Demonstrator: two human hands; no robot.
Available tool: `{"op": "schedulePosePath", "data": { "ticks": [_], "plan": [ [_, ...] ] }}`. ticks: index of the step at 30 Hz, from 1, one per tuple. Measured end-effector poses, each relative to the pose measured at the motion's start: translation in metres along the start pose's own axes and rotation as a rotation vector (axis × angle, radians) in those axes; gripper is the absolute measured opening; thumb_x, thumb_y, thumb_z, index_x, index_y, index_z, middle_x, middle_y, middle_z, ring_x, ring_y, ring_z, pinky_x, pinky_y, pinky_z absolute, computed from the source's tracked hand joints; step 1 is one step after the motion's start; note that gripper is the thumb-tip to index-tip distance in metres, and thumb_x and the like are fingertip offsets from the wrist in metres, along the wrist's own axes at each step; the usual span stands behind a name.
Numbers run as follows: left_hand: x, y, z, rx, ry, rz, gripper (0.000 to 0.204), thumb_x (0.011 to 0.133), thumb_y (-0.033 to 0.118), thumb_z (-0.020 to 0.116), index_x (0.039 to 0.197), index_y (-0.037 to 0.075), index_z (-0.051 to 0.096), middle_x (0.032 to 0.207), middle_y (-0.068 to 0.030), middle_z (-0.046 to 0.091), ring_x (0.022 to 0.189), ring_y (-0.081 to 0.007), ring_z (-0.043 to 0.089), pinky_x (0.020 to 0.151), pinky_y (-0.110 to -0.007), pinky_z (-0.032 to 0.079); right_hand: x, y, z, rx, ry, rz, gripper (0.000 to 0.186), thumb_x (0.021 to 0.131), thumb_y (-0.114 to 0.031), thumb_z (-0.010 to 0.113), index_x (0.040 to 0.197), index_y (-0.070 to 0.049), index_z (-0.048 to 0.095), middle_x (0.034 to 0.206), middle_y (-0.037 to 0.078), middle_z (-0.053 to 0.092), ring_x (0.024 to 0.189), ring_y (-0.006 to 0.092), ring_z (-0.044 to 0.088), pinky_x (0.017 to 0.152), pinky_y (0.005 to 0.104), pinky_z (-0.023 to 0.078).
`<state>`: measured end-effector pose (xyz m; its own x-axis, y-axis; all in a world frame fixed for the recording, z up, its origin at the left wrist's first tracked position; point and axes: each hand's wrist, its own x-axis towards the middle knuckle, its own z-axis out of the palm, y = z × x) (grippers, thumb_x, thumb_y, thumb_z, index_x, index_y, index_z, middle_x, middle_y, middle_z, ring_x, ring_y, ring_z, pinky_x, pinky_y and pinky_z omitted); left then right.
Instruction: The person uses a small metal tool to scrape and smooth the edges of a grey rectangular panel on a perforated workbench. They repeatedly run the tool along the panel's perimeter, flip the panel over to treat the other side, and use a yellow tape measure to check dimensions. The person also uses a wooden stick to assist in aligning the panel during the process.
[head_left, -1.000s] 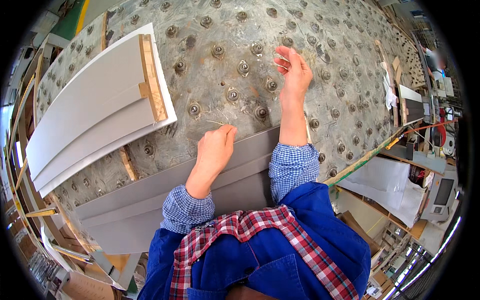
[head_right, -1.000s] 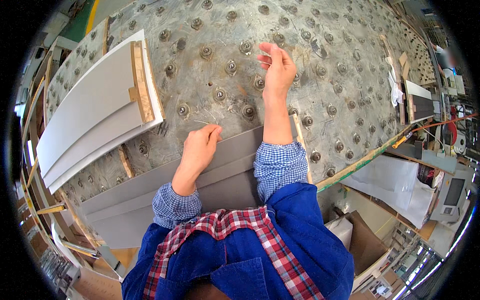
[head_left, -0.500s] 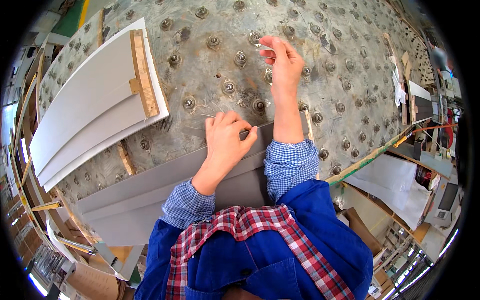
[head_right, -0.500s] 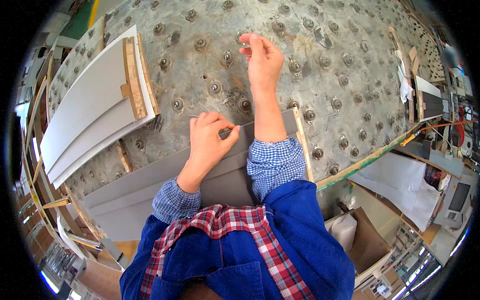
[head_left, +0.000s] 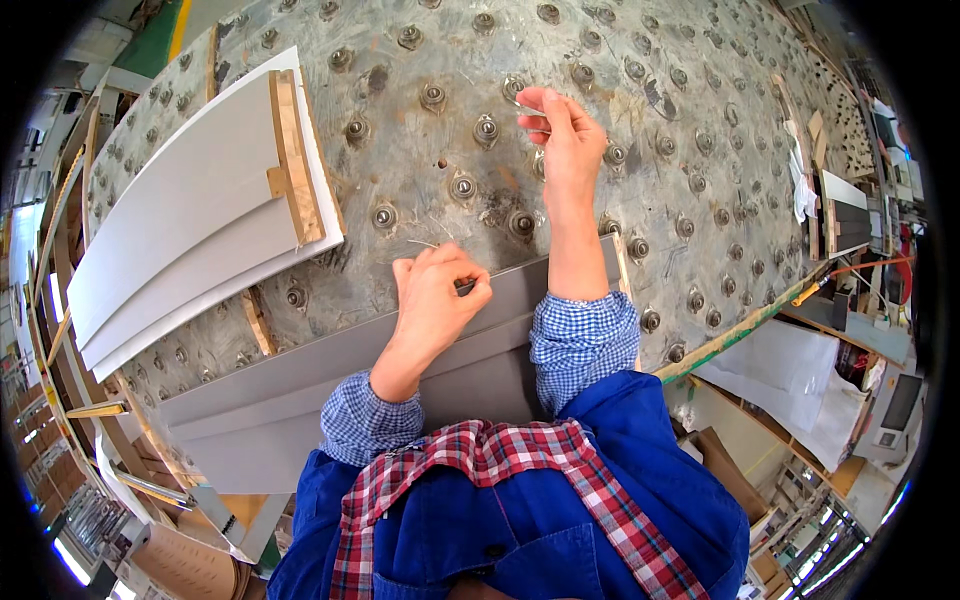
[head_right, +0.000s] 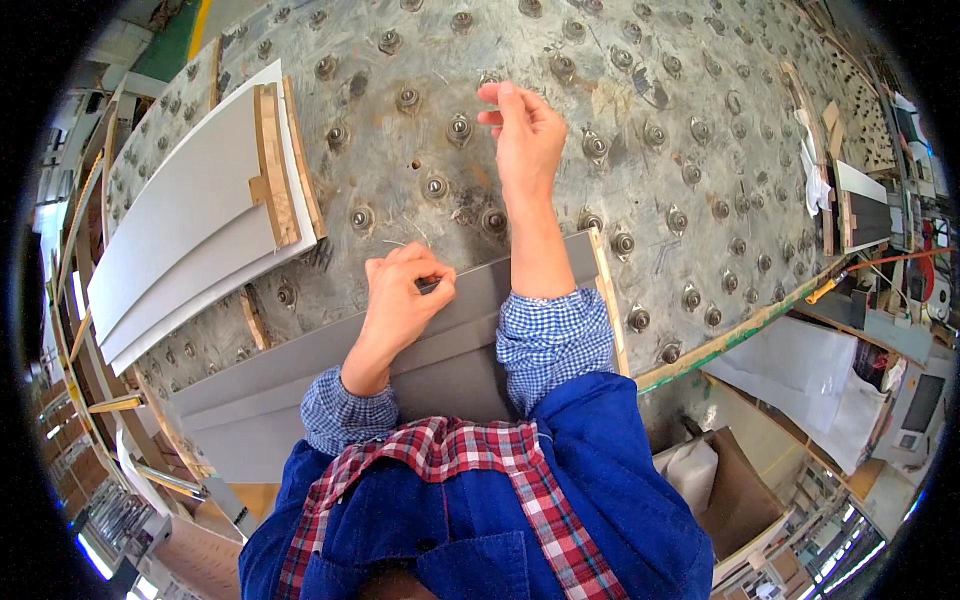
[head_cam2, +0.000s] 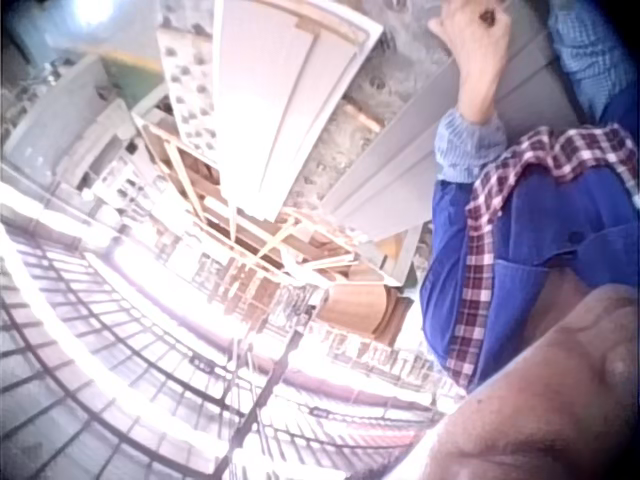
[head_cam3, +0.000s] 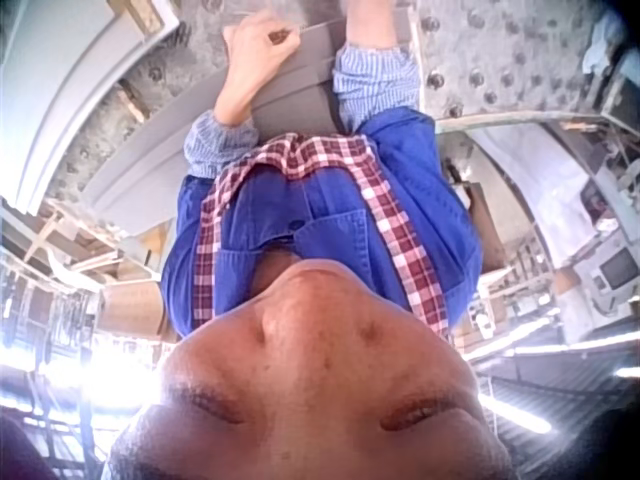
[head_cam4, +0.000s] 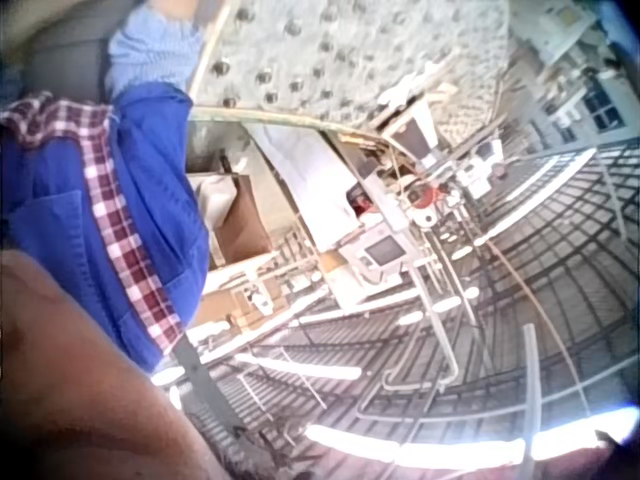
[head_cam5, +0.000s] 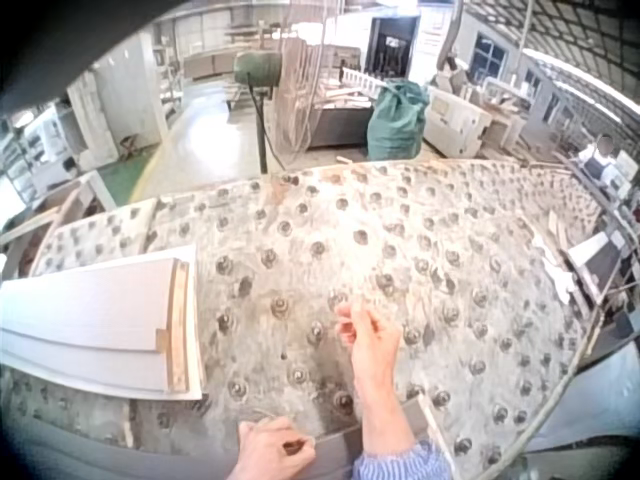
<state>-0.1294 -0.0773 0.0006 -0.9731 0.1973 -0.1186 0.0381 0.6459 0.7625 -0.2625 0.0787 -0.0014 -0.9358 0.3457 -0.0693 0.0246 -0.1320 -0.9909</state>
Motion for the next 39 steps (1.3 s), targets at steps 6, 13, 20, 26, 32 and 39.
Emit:
{"op": "schedulePosePath", "data": {
  "ticks": [6,13,20,26,32,39],
  "plan": [
    [-0.009,-0.009,-0.017,0.015,-0.021,-0.03,0.01,0.075,0.016,0.068,0.075,0.008,0.072,0.076,0.0,0.061,0.076,-0.0145,0.054,0.083,-0.033,0.028,-0.001,-0.001,0.001,0.044,0.018,-0.001,0.025,0.093,-0.023,0.056,0.092,-0.003,0.07,0.087,0.004,0.071,0.069,0.0098,0.063,0.06,0.0234,0.044],
    [0.02,0.01,0.016,-0.059,-0.046,0.061,0.01,0.076,0.015,0.066,0.077,0.006,0.072,0.075,-0.0039,0.063,0.079,-0.0194,0.058,0.081,-0.035,0.031,-0.001,0.002,0.002,0.059,0.002,-0.008,0.025,0.093,-0.023,0.056,0.092,-0.003,0.07,0.087,0.004,0.07,0.068,0.0092,0.063,0.059,0.0234,0.044],
    [0.037,0.026,0.037,-0.067,0.021,0.198,0.011,0.071,0.013,0.065,0.069,0.003,0.069,0.071,-0.008,0.061,0.064,-0.0262,0.06,0.06,-0.04,0.043,0.0,0.005,0.003,0.221,0.052,-0.009,0.022,0.093,-0.018,0.055,0.087,-0.003,0.069,0.083,0.005,0.069,0.065,0.0102,0.06,0.06,0.0236,0.047],
    [0.042,0.024,0.036,-0.069,-0.073,0.155,0.011,0.071,0.007,0.067,0.074,-0.003,0.068,0.073,-0.0152,0.06,0.065,-0.0309,0.06,0.061,-0.039,0.045,0.004,0.02,0.01,0.148,-0.012,-0.041,0.022,0.094,-0.016,0.054,0.091,0.0,0.068,0.082,0.003,0.068,0.065,0.0067,0.057,0.06,0.0232,0.049],
    [0.046,0.029,0.032,-0.098,-0.191,0.019,0.014,0.072,0.007,0.068,0.075,-0.006,0.066,0.067,-0.0128,0.056,0.058,-0.0212,0.054,0.057,-0.034,0.042,0.003,0.02,0.004,0.084,0.005,-0.02,0.023,0.094,-0.017,0.054,0.092,0.001,0.068,0.08,0.002,0.067,0.064,0.0061,0.057,0.058,0.0214,0.047],
    [0.037,0.017,0.024,-0.206,-0.13,0.045,0.012,0.072,0.008,0.067,0.073,-0.004,0.066,0.064,-0.0112,0.054,0.054,-0.019,0.05,0.053,-0.032,0.04,0.001,0.016,0.008,0.096,-0.04,-0.018,0.021,0.093,-0.015,0.054,0.092,0.0,0.068,0.081,0.003,0.067,0.064,0.0071,0.058,0.059,0.0224,0.047]
  ]
}}
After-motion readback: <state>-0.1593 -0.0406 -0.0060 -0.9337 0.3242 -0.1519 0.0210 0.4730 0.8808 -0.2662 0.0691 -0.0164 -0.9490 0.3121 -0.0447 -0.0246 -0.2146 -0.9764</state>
